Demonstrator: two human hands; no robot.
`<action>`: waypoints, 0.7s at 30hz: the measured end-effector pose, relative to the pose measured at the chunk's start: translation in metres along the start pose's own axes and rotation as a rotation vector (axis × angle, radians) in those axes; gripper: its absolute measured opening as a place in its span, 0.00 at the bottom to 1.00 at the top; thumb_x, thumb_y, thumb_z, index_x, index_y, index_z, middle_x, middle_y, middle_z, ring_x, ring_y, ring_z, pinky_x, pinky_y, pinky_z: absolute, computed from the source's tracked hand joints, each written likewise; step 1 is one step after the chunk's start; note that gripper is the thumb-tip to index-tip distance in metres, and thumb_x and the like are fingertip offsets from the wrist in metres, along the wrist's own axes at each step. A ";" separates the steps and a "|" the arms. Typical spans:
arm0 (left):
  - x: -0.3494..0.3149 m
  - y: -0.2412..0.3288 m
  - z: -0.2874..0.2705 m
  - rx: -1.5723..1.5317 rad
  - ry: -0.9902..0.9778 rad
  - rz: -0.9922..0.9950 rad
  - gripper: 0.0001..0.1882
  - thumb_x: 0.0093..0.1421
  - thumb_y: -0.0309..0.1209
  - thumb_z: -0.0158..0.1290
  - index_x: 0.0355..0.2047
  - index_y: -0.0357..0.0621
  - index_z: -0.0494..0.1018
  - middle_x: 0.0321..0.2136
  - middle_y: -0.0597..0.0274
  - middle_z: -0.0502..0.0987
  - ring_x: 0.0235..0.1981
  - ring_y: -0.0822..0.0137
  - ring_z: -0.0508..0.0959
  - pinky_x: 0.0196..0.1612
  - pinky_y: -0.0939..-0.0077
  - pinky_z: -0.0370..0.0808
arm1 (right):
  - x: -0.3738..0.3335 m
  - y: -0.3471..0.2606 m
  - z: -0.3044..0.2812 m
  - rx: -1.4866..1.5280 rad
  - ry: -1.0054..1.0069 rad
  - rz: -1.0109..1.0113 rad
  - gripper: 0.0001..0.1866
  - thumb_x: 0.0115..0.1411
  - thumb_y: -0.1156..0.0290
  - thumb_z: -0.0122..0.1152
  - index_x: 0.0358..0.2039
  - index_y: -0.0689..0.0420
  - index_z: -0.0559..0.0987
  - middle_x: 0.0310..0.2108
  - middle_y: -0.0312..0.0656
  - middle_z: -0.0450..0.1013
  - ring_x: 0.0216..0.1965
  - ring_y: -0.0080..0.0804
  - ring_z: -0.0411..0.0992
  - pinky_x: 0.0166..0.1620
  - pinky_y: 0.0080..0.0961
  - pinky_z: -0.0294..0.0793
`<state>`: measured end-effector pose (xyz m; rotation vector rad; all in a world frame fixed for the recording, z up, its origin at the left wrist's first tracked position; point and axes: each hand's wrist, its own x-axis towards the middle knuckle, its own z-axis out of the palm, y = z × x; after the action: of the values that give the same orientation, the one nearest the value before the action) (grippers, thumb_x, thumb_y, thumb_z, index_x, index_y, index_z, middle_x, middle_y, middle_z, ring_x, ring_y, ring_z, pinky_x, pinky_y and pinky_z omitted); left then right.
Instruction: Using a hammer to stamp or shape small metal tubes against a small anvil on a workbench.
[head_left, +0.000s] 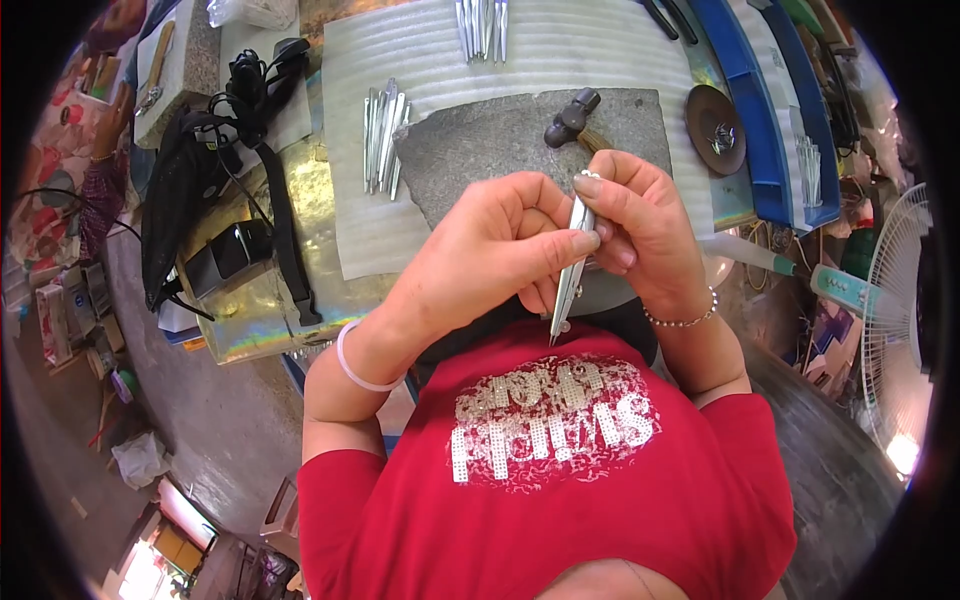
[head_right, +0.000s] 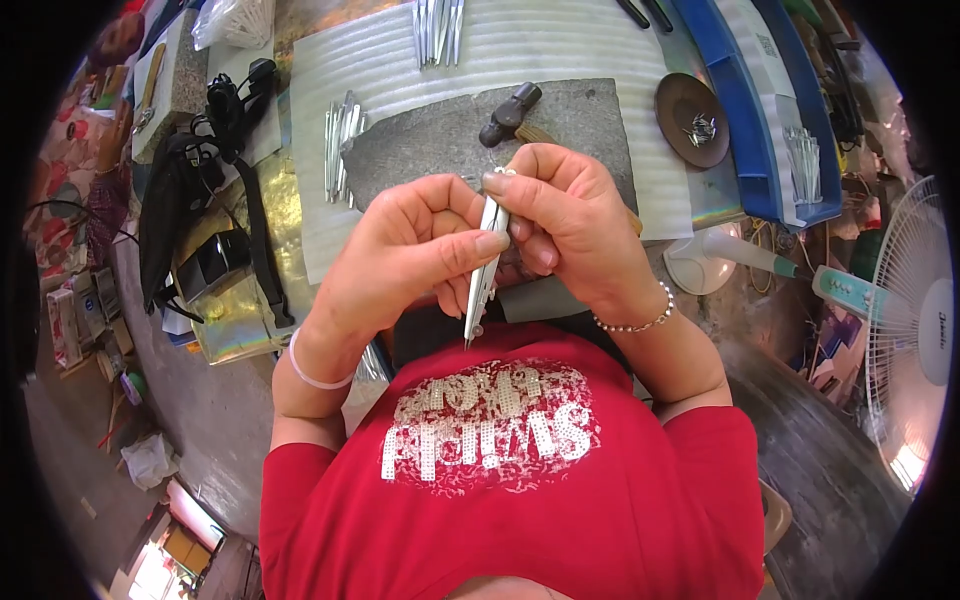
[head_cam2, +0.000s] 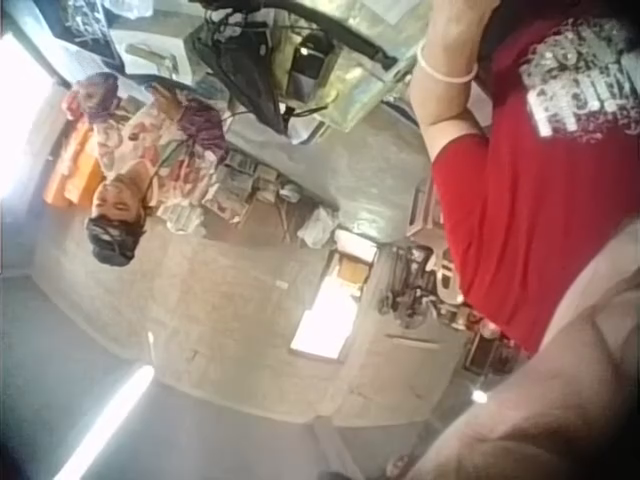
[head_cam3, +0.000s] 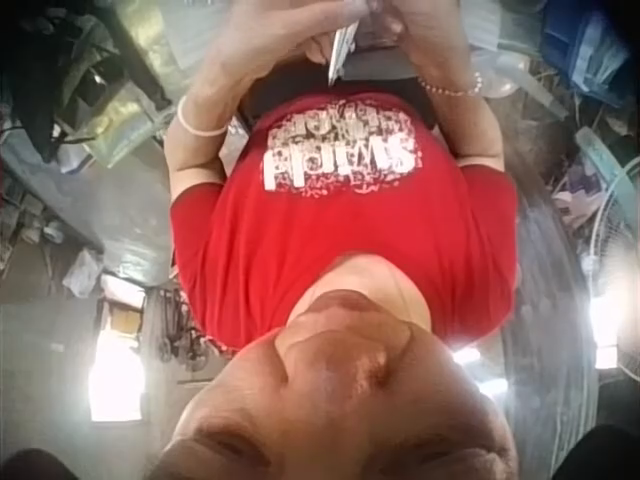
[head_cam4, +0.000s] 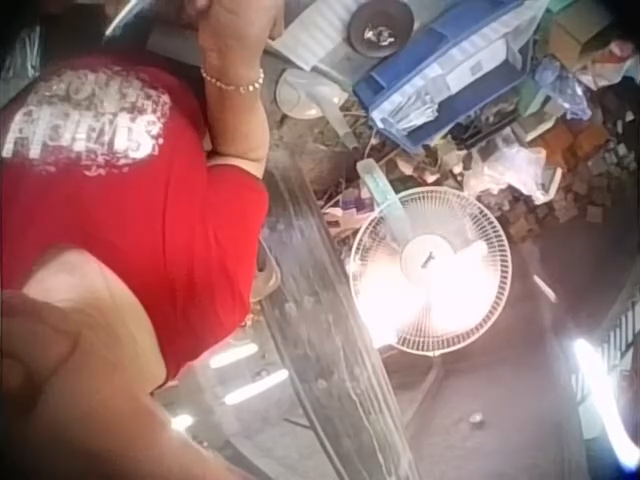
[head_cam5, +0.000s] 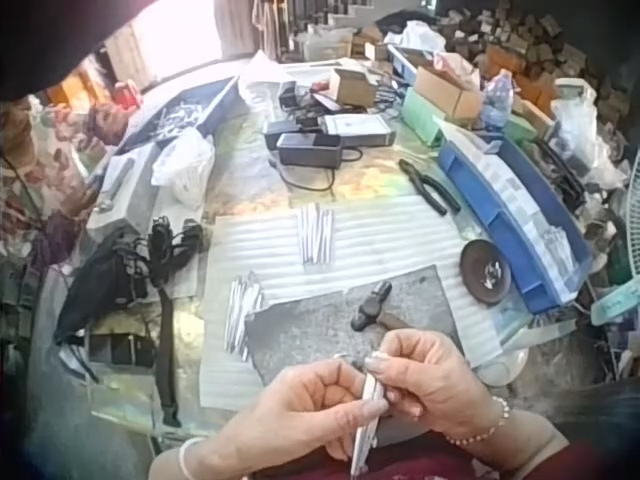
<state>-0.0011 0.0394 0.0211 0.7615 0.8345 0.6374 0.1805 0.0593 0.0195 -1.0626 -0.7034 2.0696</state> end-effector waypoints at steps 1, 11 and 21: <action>0.001 0.000 0.001 0.036 -0.015 0.034 0.08 0.59 0.28 0.54 0.34 0.36 0.68 0.21 0.64 0.75 0.18 0.79 0.75 0.19 0.89 0.70 | -0.002 -0.002 0.001 -0.074 0.005 -0.027 0.08 0.60 0.70 0.57 0.25 0.56 0.71 0.16 0.31 0.67 0.11 0.12 0.58 0.13 0.10 0.54; -0.039 -0.017 0.008 0.256 0.453 0.484 0.13 0.54 0.15 0.55 0.39 0.32 0.67 0.22 0.64 0.74 0.25 0.76 0.76 0.28 0.85 0.73 | -0.003 -0.071 -0.081 -1.014 0.410 -0.544 0.10 0.61 0.70 0.52 0.25 0.61 0.70 0.19 0.35 0.70 0.18 0.16 0.64 0.21 0.16 0.61; -0.045 -0.046 0.015 0.064 0.268 0.303 0.10 0.56 0.16 0.55 0.38 0.32 0.71 0.28 0.58 0.78 0.30 0.75 0.78 0.34 0.84 0.75 | -0.002 -0.030 -0.058 -1.267 0.225 -0.687 0.12 0.55 0.74 0.58 0.39 0.63 0.74 0.29 0.42 0.71 0.27 0.31 0.71 0.32 0.24 0.70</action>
<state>-0.0028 -0.0254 0.0098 0.8813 0.9965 1.0034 0.2405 0.0847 0.0116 -1.3379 -2.0094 0.7607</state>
